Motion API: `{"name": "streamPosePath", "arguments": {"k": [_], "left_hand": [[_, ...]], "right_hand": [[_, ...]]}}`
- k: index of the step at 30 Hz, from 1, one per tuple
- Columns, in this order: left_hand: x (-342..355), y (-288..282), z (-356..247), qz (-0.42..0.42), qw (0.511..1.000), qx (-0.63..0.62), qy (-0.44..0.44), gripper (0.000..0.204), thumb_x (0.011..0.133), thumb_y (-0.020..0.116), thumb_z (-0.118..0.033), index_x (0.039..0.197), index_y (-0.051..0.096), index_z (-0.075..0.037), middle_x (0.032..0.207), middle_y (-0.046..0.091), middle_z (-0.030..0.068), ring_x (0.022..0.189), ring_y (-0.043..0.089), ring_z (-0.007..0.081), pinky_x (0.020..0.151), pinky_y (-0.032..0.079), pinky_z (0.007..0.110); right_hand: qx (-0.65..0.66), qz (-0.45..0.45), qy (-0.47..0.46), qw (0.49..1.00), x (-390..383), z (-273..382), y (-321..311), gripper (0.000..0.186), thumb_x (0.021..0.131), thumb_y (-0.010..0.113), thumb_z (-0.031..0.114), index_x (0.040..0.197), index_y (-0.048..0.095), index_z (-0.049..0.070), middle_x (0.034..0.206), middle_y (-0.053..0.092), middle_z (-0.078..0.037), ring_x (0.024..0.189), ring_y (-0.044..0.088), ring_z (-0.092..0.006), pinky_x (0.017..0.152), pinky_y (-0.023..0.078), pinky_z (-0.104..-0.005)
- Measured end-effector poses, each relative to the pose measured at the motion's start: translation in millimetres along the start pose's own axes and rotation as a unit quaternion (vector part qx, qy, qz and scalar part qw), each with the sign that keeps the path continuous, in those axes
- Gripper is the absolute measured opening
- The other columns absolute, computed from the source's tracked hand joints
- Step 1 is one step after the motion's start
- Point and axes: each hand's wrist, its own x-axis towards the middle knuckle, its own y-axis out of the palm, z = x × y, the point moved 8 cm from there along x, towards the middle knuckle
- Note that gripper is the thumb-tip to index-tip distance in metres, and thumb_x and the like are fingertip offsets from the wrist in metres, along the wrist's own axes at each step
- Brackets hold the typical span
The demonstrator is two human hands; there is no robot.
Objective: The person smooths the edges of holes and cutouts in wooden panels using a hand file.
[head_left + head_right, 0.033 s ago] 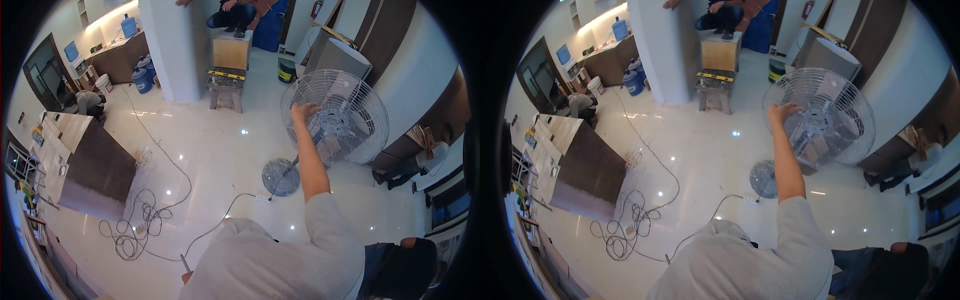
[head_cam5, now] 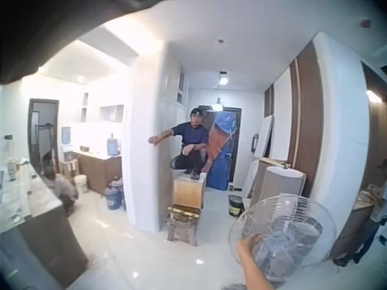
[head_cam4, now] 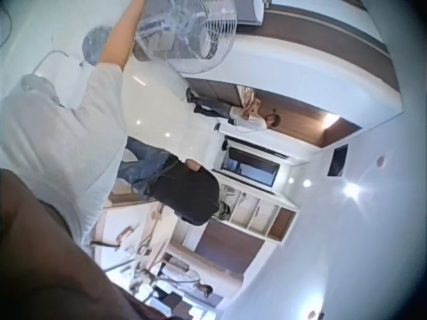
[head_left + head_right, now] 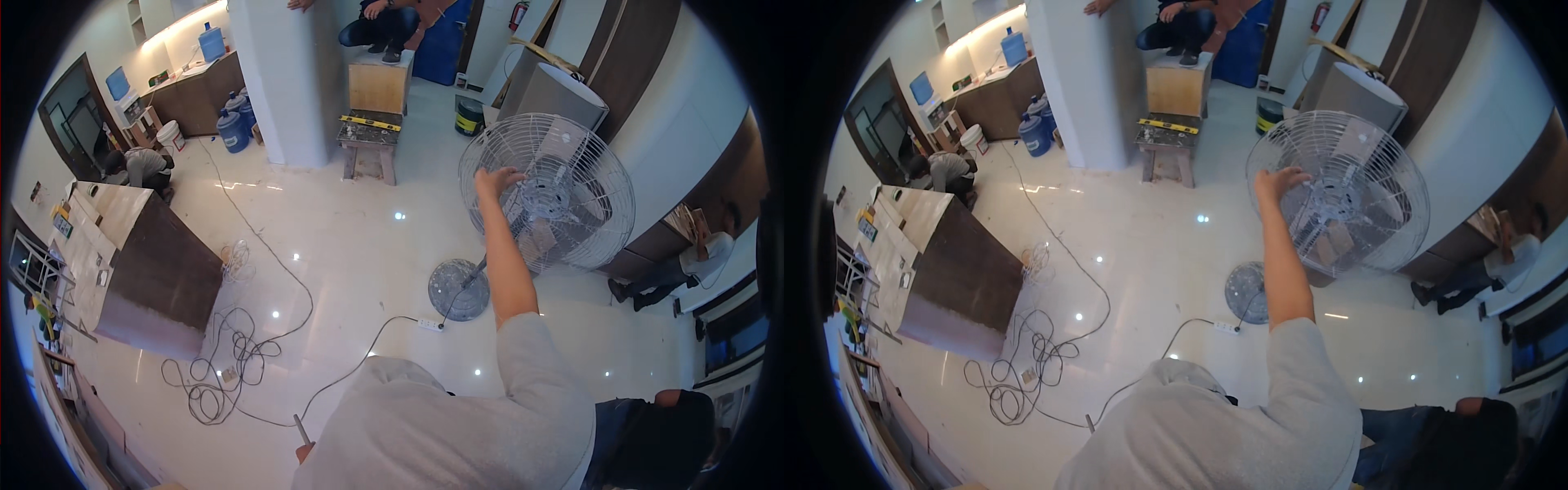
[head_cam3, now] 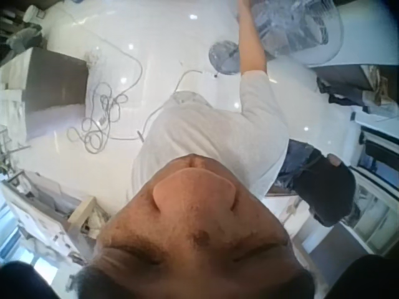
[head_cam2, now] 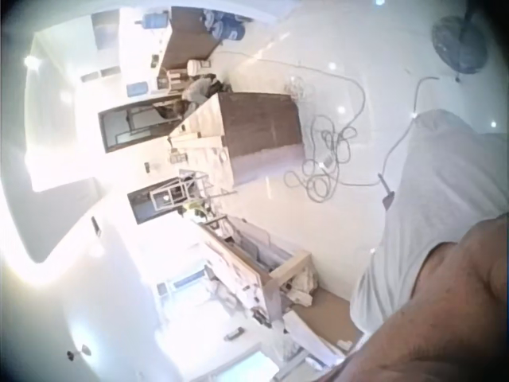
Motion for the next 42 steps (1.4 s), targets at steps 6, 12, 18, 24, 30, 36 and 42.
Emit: {"name": "streamPosePath", "arguments": {"k": [6, 12, 18, 24, 30, 36, 42], "left_hand": [[-29.4, -9.0, 0.2, -0.029, 0.966, -0.234, -0.104, 0.021, 0.079, 0.058, -0.019, 0.069, 0.058, -0.001, 0.056, 0.056, 0.0148, 0.048, 0.056, 0.0216, 0.045, 0.045, 0.039], [-82.3, -17.6, -33.9, -0.073, 0.883, -0.423, -0.191, 0.017, 0.077, 0.06, -0.013, 0.073, 0.058, 0.003, 0.057, 0.058, 0.0121, 0.045, 0.056, 0.0208, 0.039, 0.046, 0.035], [-142.4, -16.4, -51.3, -0.048, 0.928, -0.3, -0.216, 0.019, 0.077, 0.061, -0.014, 0.079, 0.06, 0.005, 0.058, 0.059, 0.0116, 0.046, 0.057, 0.0213, 0.042, 0.048, 0.034], [-126.7, 25.7, -16.0, -0.048, 0.951, -0.201, -0.231, 0.031, 0.077, 0.065, -0.03, 0.073, 0.065, 0.001, 0.066, 0.063, 0.0149, 0.061, 0.063, 0.0263, 0.056, 0.051, 0.038], [-118.6, 5.7, -33.8, -0.108, 0.93, -0.223, -0.272, 0.038, 0.076, 0.059, -0.035, 0.085, 0.065, 0.002, 0.075, 0.066, 0.0172, 0.073, 0.065, 0.0339, 0.071, 0.053, 0.039], [-170.1, -6.3, -61.5, -0.216, 0.817, -0.44, -0.303, 0.031, 0.076, 0.06, -0.029, 0.076, 0.063, 0.001, 0.062, 0.062, 0.0141, 0.054, 0.062, 0.0247, 0.055, 0.052, 0.037], [-233.1, 42.3, -51.5, -0.283, 0.716, -0.519, -0.371, 0.034, 0.081, 0.058, -0.032, 0.082, 0.063, 0.002, 0.065, 0.063, 0.014, 0.054, 0.062, 0.0237, 0.054, 0.052, 0.036]], "right_hand": [[-0.068, -0.007, -0.073, 0.995, 39.8, -23.3, 53.2, 0.093, 0.079, 0.054, 0.035, 0.134, 0.003, -0.02, 0.141, 0.001, -0.04, 0.133, -0.006, -0.0517, 0.11, 0.004, -0.0517], [-0.059, -0.12, -0.082, 0.988, 47.0, -54.5, 10.0, 0.085, 0.082, 0.055, 0.028, 0.137, 0.006, -0.015, 0.139, -0.011, -0.04, 0.132, 0.01, -0.0515, 0.108, 0.021, -0.0495], [-0.048, -0.045, -0.065, 0.996, -6.9, -10.0, 14.8, 0.08, 0.085, 0.05, 0.025, 0.138, 0.003, -0.012, 0.14, -0.009, -0.039, 0.132, 0.011, -0.0504, 0.107, 0.025, -0.0474], [-0.11, -0.144, -0.295, 0.938, 18.9, -66.5, 66.5, 0.079, 0.088, 0.048, 0.034, 0.138, 0.009, -0.012, 0.143, 0.011, -0.034, 0.135, 0.012, -0.0455, 0.111, 0.015, -0.0481], [-0.106, 0.162, -0.242, 0.951, -101.5, -118.3, 187.7, 0.074, 0.082, 0.059, 0.023, 0.139, 0.021, -0.005, 0.14, 0.029, -0.028, 0.13, 0.029, -0.0397, 0.108, 0.025, -0.0421], [-0.161, 0.666, -0.239, 0.688, -321.6, -202.6, 330.5, 0.048, 0.085, 0.056, 0.017, 0.129, 0.043, 0.001, 0.128, 0.048, -0.019, 0.115, 0.048, -0.0295, 0.098, 0.038, -0.0369], [-0.214, 0.853, -0.405, 0.25, -586.1, -205.0, 281.3, 0.045, 0.085, 0.057, 0.023, 0.12, 0.052, -0.004, 0.102, 0.064, -0.017, 0.09, 0.063, -0.024, 0.079, 0.049, -0.0335]]}}
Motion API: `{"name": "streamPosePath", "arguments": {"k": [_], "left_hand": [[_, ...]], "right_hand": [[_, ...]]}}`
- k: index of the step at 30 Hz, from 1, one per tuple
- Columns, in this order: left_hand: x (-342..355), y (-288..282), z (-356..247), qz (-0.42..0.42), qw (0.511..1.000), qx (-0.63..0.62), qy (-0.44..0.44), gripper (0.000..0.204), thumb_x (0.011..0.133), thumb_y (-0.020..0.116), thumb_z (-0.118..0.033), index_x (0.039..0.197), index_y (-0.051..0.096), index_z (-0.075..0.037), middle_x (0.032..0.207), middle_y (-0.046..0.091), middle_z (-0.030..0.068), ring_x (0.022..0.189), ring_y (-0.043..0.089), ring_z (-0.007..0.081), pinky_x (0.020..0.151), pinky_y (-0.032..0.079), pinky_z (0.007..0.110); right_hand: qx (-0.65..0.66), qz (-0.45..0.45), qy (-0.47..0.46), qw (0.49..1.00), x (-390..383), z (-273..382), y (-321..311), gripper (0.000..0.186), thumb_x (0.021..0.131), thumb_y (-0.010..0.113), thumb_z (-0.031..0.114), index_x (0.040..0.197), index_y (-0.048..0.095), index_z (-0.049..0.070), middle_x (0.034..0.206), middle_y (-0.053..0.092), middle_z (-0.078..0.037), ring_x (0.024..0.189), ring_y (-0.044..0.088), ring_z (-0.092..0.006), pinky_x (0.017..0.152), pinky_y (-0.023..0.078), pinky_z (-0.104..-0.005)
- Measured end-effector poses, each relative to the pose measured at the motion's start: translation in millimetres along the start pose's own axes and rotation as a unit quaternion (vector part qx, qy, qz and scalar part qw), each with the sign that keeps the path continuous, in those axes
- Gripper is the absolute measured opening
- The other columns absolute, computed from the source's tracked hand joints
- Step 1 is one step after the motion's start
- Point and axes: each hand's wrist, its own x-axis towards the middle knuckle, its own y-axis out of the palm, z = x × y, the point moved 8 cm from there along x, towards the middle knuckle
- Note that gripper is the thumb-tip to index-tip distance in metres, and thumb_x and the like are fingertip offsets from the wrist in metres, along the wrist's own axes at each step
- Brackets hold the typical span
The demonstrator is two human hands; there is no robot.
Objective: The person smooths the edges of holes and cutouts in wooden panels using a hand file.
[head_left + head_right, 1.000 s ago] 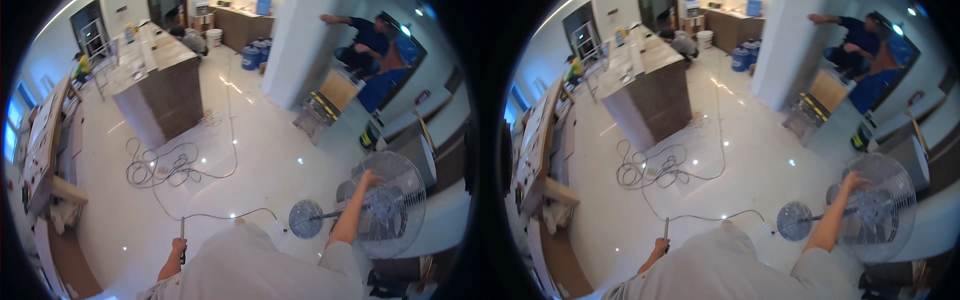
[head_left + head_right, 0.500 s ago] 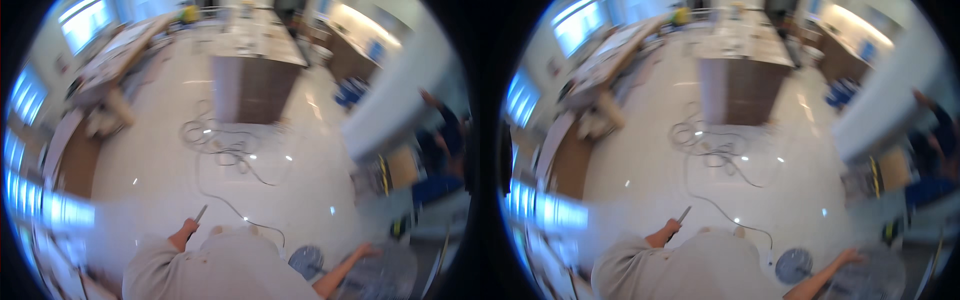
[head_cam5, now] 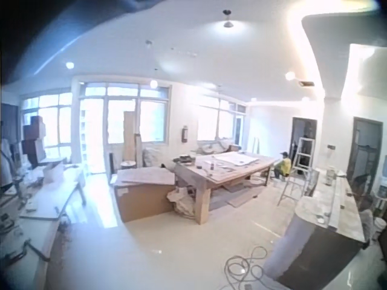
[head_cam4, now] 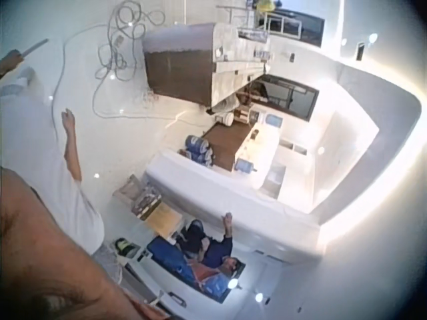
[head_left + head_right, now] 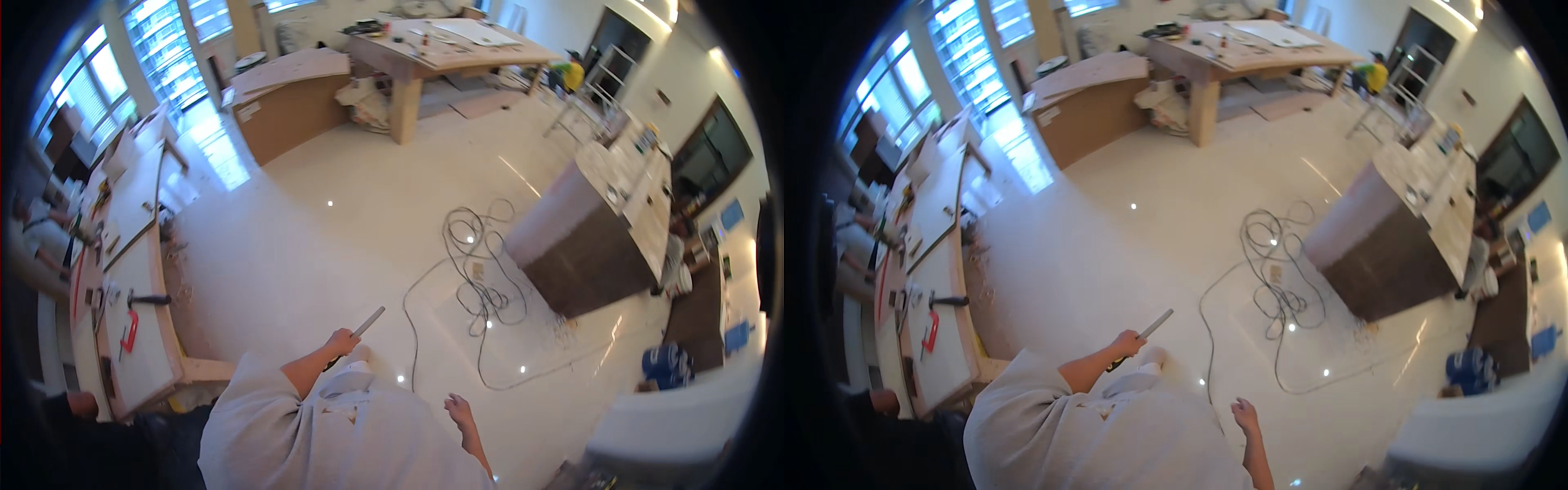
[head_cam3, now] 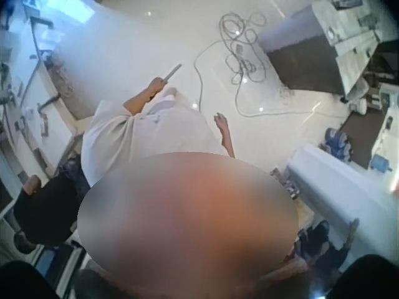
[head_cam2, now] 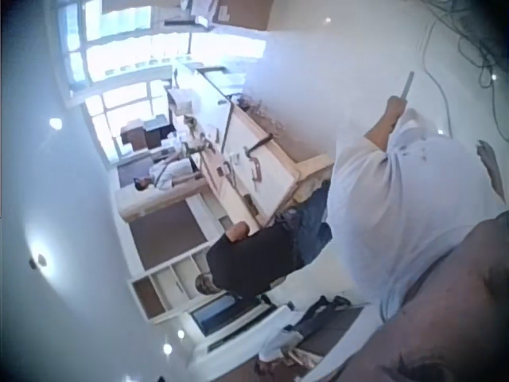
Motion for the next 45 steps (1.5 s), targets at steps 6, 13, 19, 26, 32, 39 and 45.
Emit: {"name": "streamPosePath", "arguments": {"k": [6, 13, 19, 26, 32, 39, 45], "left_hand": [[-27.7, -45.7, 85.0, -0.165, 0.954, -0.239, -0.069, 0.036, 0.085, 0.057, -0.035, 0.077, 0.062, 0.0, 0.061, 0.06, 0.0124, 0.05, 0.059, 0.0207, 0.049, 0.05, 0.036], [-5.0, -98.1, 105.8, -0.216, 0.893, -0.383, -0.099, 0.035, 0.087, 0.055, -0.035, 0.076, 0.059, -0.002, 0.057, 0.057, 0.0078, 0.045, 0.055, 0.0186, 0.045, 0.047, 0.033], [14.6, -163.2, 95.9, -0.232, 0.741, -0.624, -0.086, 0.025, 0.092, 0.049, -0.028, 0.089, 0.05, -0.003, 0.066, 0.055, 0.0061, 0.051, 0.051, 0.0153, 0.047, 0.044, 0.027], [68.1, -237.0, 57.1, -0.308, 0.601, -0.737, -0.03, 0.023, 0.091, 0.053, -0.033, 0.096, 0.054, -0.01, 0.087, 0.057, 0.0007, 0.08, 0.054, 0.0125, 0.072, 0.047, 0.029], [144.0, -283.6, -8.6, -0.23, 0.686, -0.69, 0.01, 0.029, 0.089, 0.057, -0.034, 0.104, 0.058, -0.009, 0.095, 0.059, 0.0025, 0.089, 0.057, 0.0127, 0.076, 0.048, 0.03], [211.3, -346.1, 39.2, -0.386, 0.78, -0.485, -0.088, 0.048, 0.084, 0.061, -0.038, 0.12, 0.053, -0.007, 0.092, 0.064, 0.0082, 0.074, 0.06, 0.0166, 0.062, 0.049, 0.031], [205.3, -345.4, 148.5, -0.399, 0.65, -0.617, -0.195, 0.017, 0.081, 0.061, -0.027, 0.09, 0.062, -0.013, 0.071, 0.057, 0.0006, 0.061, 0.054, 0.0116, 0.047, 0.043, 0.028]], "right_hand": [[-0.15, 0.141, -0.209, 0.956, 97.9, 171.6, 59.7, 0.043, 0.086, 0.057, 0.021, 0.121, 0.051, -0.004, 0.096, 0.065, -0.017, 0.082, 0.064, -0.02, 0.069, 0.051, -0.0296], [0.015, 0.244, -0.061, 0.968, 153.8, 310.8, 124.2, 0.041, 0.093, 0.047, 0.029, 0.123, 0.045, 0.001, 0.103, 0.061, -0.015, 0.087, 0.063, -0.0246, 0.07, 0.051, -0.0343], [0.019, 0.507, -0.046, 0.86, 93.2, 465.9, 251.2, 0.051, 0.095, 0.045, 0.032, 0.132, 0.036, 0.0, 0.117, 0.054, -0.022, 0.1, 0.059, -0.0277, 0.082, 0.048, -0.0372], [-0.034, 0.649, -0.053, 0.758, 91.9, 567.7, 315.1, 0.044, 0.089, 0.053, 0.014, 0.128, 0.04, -0.001, 0.097, 0.058, -0.01, 0.085, 0.06, -0.0191, 0.077, 0.05, -0.0328], [-0.133, 0.597, -0.138, 0.779, 208.1, 614.2, 311.8, 0.022, 0.082, 0.06, 0.012, 0.098, 0.051, 0.0, 0.074, 0.053, -0.006, 0.059, 0.057, -0.0173, 0.056, 0.051, -0.0308], [-0.175, 0.526, -0.065, 0.83, 379.1, 665.6, 278.9, 0.016, 0.08, 0.062, 0.013, 0.079, 0.048, 0.005, 0.059, 0.048, -0.003, 0.046, 0.051, -0.0157, 0.044, 0.045, -0.0301], [-0.169, 0.333, -0.016, 0.927, 538.4, 677.2, 222.6, 0.017, 0.08, 0.062, 0.014, 0.074, 0.051, 0.003, 0.056, 0.051, -0.006, 0.043, 0.053, -0.0185, 0.04, 0.044, -0.0324]]}}
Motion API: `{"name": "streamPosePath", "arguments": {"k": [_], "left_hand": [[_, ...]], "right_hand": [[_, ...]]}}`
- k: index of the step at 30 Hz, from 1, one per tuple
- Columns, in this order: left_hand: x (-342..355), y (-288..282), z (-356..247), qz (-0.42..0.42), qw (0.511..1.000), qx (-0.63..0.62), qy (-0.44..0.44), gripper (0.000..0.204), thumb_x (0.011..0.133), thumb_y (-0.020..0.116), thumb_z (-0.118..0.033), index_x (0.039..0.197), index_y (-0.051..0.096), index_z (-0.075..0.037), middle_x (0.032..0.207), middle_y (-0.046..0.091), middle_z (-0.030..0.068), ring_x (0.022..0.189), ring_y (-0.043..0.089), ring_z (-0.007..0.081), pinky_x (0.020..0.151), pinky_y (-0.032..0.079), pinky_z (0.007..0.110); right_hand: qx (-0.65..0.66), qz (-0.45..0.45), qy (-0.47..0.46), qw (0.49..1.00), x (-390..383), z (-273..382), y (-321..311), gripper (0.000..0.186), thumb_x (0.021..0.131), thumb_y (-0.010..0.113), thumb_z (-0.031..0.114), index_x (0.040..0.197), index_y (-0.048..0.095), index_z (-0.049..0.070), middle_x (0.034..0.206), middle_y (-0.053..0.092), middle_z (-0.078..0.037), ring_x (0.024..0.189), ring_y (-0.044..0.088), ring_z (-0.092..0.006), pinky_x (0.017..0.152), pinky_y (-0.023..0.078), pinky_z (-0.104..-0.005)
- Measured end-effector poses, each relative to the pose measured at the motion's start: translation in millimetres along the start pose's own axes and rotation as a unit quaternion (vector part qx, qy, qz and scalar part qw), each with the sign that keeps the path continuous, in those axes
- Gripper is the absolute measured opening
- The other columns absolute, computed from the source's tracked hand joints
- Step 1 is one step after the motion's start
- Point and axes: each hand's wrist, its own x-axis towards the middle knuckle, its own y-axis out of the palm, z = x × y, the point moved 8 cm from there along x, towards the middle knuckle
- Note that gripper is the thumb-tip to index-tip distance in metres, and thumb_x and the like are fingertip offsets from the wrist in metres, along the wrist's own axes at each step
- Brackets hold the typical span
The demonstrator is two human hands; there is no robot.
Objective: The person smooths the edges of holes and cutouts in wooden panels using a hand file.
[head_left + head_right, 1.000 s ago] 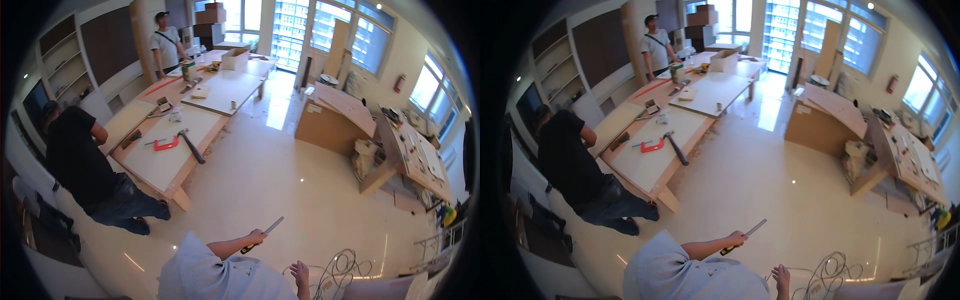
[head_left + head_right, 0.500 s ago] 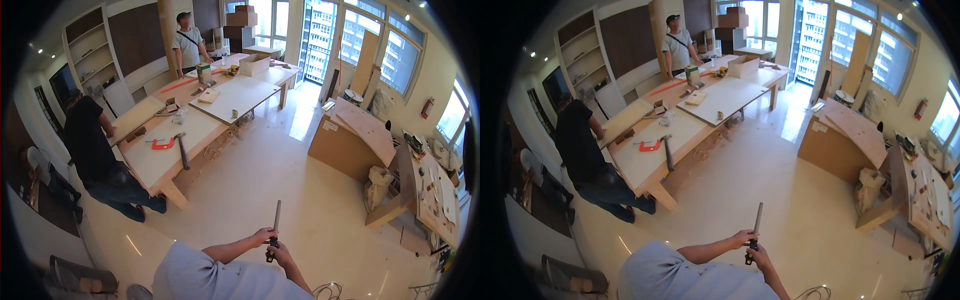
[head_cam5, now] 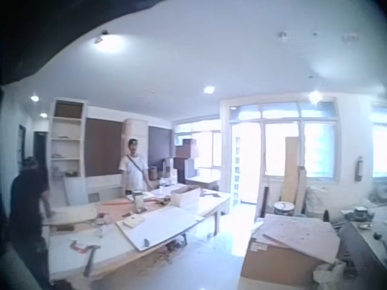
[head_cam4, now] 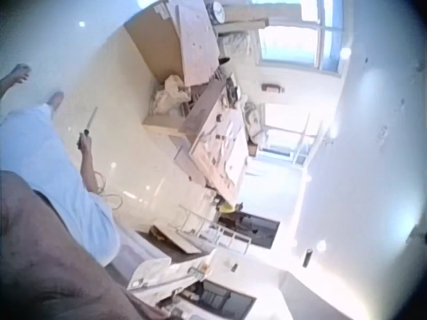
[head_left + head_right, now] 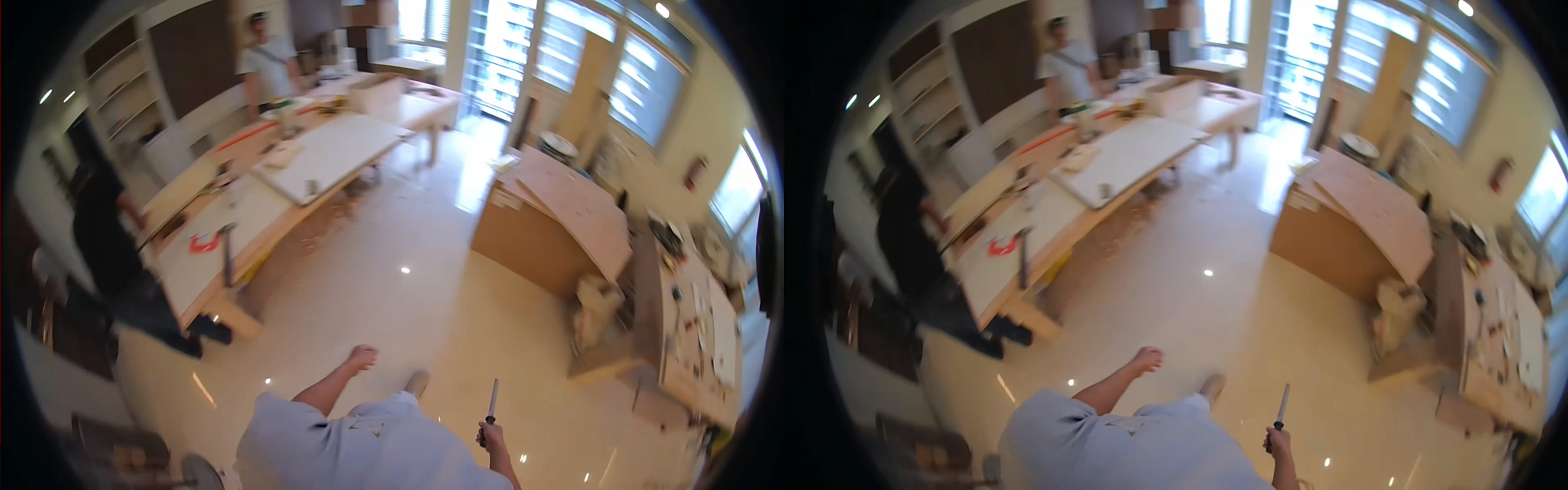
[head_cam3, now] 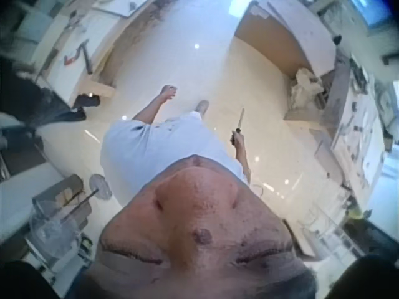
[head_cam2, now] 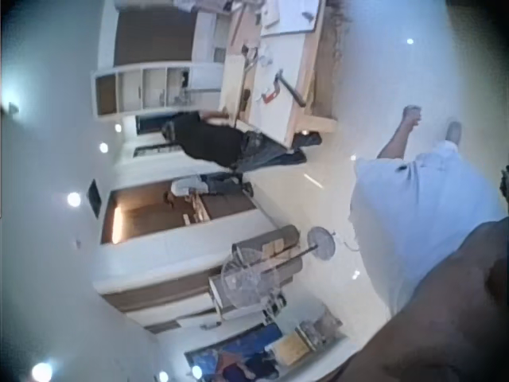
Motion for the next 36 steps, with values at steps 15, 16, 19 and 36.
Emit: {"name": "streamPosePath", "arguments": {"k": [15, 16, 19, 36], "left_hand": [[200.9, 350.5, -259.3, 0.258, 0.795, 0.44, 0.33, 0.031, 0.082, 0.058, -0.029, 0.095, 0.064, -0.001, 0.085, 0.065, 0.016, 0.083, 0.062, 0.0283, 0.072, 0.048, 0.037], [193.2, 383.3, -280.0, 0.263, 0.782, 0.451, 0.34, 0.033, 0.081, 0.059, -0.03, 0.097, 0.064, -0.001, 0.088, 0.065, 0.0167, 0.087, 0.062, 0.0309, 0.076, 0.048, 0.038], [229.1, 430.6, -301.5, 0.256, 0.833, 0.386, 0.303, 0.03, 0.082, 0.06, -0.028, 0.097, 0.064, -0.003, 0.086, 0.066, 0.0144, 0.08, 0.063, 0.0255, 0.071, 0.049, 0.036], [464.2, 555.9, -438.2, 0.168, 0.976, -0.129, -0.061, 0.068, 0.085, 0.059, -0.045, 0.129, 0.033, 0.0, 0.122, 0.047, 0.0217, 0.111, 0.05, 0.0302, 0.089, 0.045, 0.041]], "right_hand": [[0.394, -0.233, 0.158, 0.875, 46.5, -54.7, -92.1, 0.013, 0.083, 0.054, 0.007, 0.081, 0.045, -0.002, 0.058, 0.05, -0.009, 0.044, 0.051, -0.0206, 0.039, 0.045, -0.0332], [0.398, -0.237, 0.163, 0.871, 57.3, -50.9, -98.2, 0.013, 0.083, 0.054, 0.007, 0.081, 0.045, -0.002, 0.058, 0.05, -0.009, 0.044, 0.051, -0.0206, 0.039, 0.045, -0.0332], [0.466, -0.222, 0.135, 0.846, 113.2, 10.1, -121.1, 0.012, 0.083, 0.054, 0.007, 0.08, 0.045, 0.0, 0.06, 0.051, -0.01, 0.048, 0.054, -0.0217, 0.042, 0.048, -0.0335], [0.317, -0.368, -0.184, 0.854, 400.5, 484.4, -363.1, 0.015, 0.08, 0.062, 0.013, 0.083, 0.049, 0.009, 0.063, 0.045, 0.002, 0.054, 0.043, -0.0083, 0.047, 0.034, -0.0263]]}}
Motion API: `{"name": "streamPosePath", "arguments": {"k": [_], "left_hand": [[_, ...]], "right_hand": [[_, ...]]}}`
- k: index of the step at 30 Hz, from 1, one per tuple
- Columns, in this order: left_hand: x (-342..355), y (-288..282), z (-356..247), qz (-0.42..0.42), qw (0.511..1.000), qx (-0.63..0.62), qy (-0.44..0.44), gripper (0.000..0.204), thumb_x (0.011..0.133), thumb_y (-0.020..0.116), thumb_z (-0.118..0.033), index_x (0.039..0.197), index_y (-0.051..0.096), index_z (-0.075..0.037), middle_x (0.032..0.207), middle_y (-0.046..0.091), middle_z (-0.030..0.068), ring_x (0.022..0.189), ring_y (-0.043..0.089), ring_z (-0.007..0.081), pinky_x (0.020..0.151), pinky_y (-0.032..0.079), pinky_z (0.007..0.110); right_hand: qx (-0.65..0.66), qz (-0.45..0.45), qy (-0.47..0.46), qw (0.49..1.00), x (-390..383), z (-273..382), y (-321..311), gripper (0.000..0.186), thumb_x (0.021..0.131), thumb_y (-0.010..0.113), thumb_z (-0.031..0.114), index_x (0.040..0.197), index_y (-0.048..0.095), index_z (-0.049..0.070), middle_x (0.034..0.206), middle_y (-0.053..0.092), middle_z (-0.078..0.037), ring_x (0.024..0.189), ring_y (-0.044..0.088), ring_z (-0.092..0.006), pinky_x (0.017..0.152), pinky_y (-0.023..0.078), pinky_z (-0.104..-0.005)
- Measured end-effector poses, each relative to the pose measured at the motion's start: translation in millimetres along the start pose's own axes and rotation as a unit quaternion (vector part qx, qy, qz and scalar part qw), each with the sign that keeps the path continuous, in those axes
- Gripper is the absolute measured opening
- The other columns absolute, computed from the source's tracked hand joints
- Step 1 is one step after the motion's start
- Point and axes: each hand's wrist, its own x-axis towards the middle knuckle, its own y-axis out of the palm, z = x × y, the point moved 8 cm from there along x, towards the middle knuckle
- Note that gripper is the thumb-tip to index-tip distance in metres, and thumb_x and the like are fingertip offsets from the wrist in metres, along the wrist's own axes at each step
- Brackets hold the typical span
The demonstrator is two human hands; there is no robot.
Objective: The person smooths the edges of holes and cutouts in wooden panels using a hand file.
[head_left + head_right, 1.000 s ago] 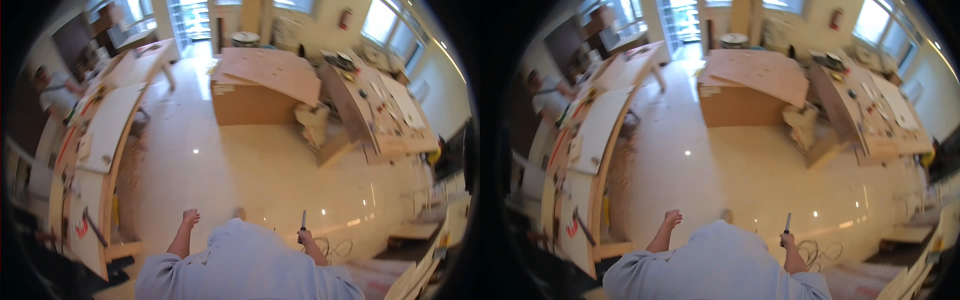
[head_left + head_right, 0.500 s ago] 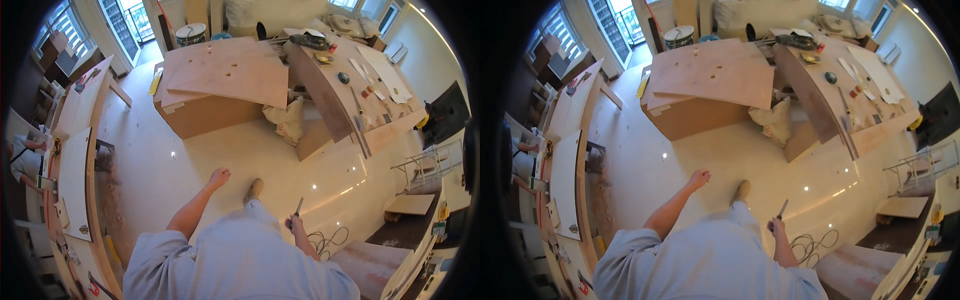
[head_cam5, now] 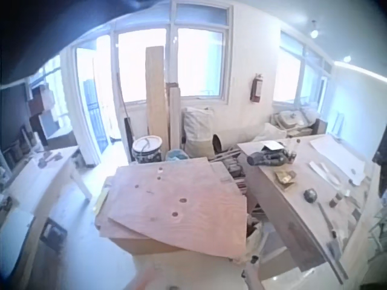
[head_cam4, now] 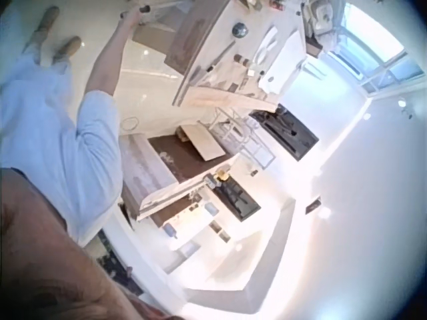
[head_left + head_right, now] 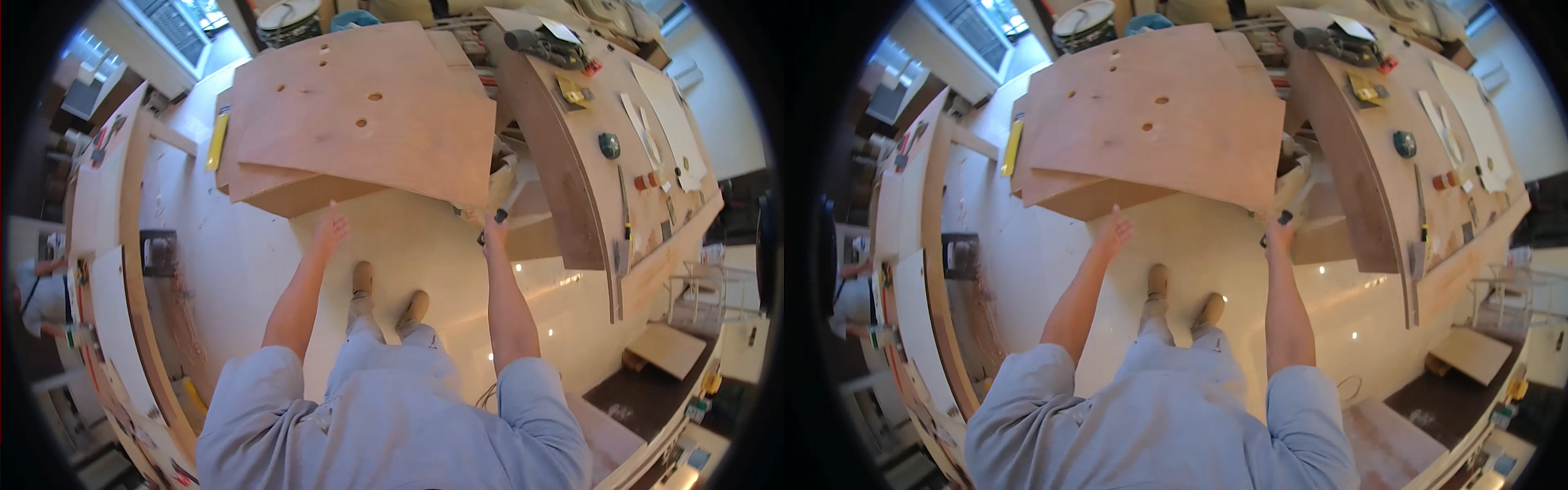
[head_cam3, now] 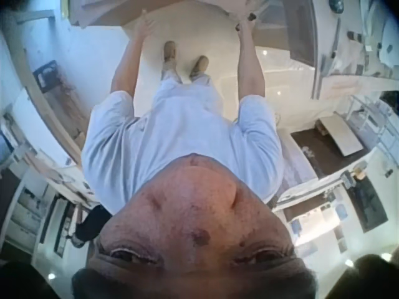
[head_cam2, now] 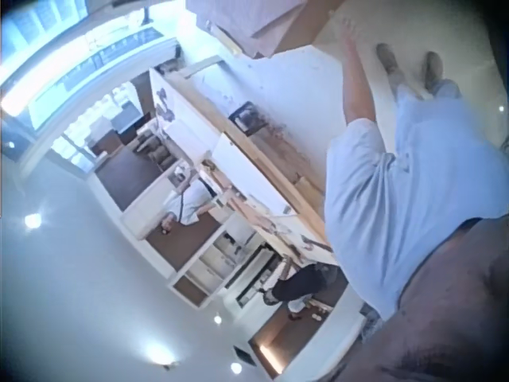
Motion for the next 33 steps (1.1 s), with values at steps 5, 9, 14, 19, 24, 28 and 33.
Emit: {"name": "streamPosePath", "arguments": {"k": [5, 9, 14, 19, 24, 28, 33], "left_hand": [[78.5, 46.2, -33.4, -0.07, 0.984, -0.161, -0.025, 0.056, 0.086, 0.06, -0.038, 0.122, 0.041, 0.0, 0.117, 0.052, 0.0186, 0.112, 0.05, 0.0293, 0.09, 0.044, 0.04], [99.7, 57.8, -23.0, 0.013, 0.996, -0.078, -0.03, 0.031, 0.09, 0.057, -0.028, 0.107, 0.051, -0.004, 0.102, 0.06, 0.0104, 0.099, 0.057, 0.024, 0.085, 0.046, 0.038], [79.5, 19.7, -4.9, -0.012, 0.997, -0.075, -0.029, 0.023, 0.09, 0.058, -0.024, 0.1, 0.053, -0.005, 0.091, 0.061, 0.0077, 0.08, 0.061, 0.0222, 0.076, 0.049, 0.038], [36.9, -20.0, 4.8, -0.001, 0.998, -0.066, -0.019, 0.032, 0.093, 0.05, -0.03, 0.111, 0.046, -0.003, 0.099, 0.059, 0.0091, 0.087, 0.061, 0.0242, 0.076, 0.05, 0.041], [-5.2, -23.8, 7.6, -0.027, 0.995, -0.09, -0.039, 0.041, 0.094, 0.045, -0.038, 0.118, 0.043, -0.005, 0.104, 0.06, 0.0105, 0.093, 0.06, 0.0243, 0.079, 0.049, 0.043], [-26.3, -53.2, -3.4, 0.096, 0.81, 0.531, -0.229, 0.042, 0.091, 0.048, -0.041, 0.115, 0.051, -0.007, 0.098, 0.064, 0.0141, 0.087, 0.063, 0.0295, 0.077, 0.049, 0.045], [-12.4, 34.5, -159.2, -0.078, 0.67, 0.681, 0.285, 0.038, 0.086, 0.055, -0.034, 0.109, 0.059, -0.004, 0.114, 0.057, 0.0222, 0.098, 0.057, 0.0376, 0.081, 0.048, 0.043]], "right_hand": [[0.019, -0.02, 0.03, 0.999, 31.8, 2.1, 24.8, 0.024, 0.076, 0.071, 0.016, 0.087, 0.05, 0.01, 0.068, 0.048, 0.002, 0.055, 0.045, -0.0094, 0.049, 0.036, -0.0255], [-0.003, 0.008, 0.071, 0.997, 37.0, -5.4, 26.7, 0.027, 0.075, 0.072, 0.013, 0.088, 0.049, 0.01, 0.068, 0.049, 0.001, 0.056, 0.048, -0.0102, 0.048, 0.037, -0.0245], [-0.033, 0.036, 0.049, 0.998, -3.1, -27.4, 1.7, 0.029, 0.075, 0.072, 0.006, 0.086, 0.046, 0.006, 0.075, 0.053, -0.002, 0.063, 0.056, -0.0139, 0.056, 0.049, -0.026], [-0.006, 0.0, 0.178, 0.984, -124.8, -84.3, -32.8, 0.027, 0.078, 0.068, 0.0, 0.089, 0.044, 0.006, 0.081, 0.056, -0.005, 0.068, 0.061, -0.0178, 0.063, 0.054, -0.0294], [0.053, -0.02, 0.261, 0.964, -195.8, -110.1, -46.1, 0.031, 0.075, 0.068, -0.004, 0.09, 0.043, 0.005, 0.082, 0.052, -0.006, 0.069, 0.06, -0.0193, 0.064, 0.054, -0.029], [0.069, -0.022, 0.253, 0.965, -208.2, -112.4, -43.2, 0.032, 0.073, 0.069, -0.006, 0.09, 0.043, 0.005, 0.082, 0.052, -0.007, 0.069, 0.06, -0.02, 0.064, 0.054, -0.0296], [-0.005, -0.028, 0.22, 0.975, -184.6, -108.5, -77.0, 0.031, 0.072, 0.073, 0.001, 0.085, 0.046, 0.009, 0.074, 0.055, -0.003, 0.056, 0.055, -0.0131, 0.05, 0.047, -0.0234]]}}
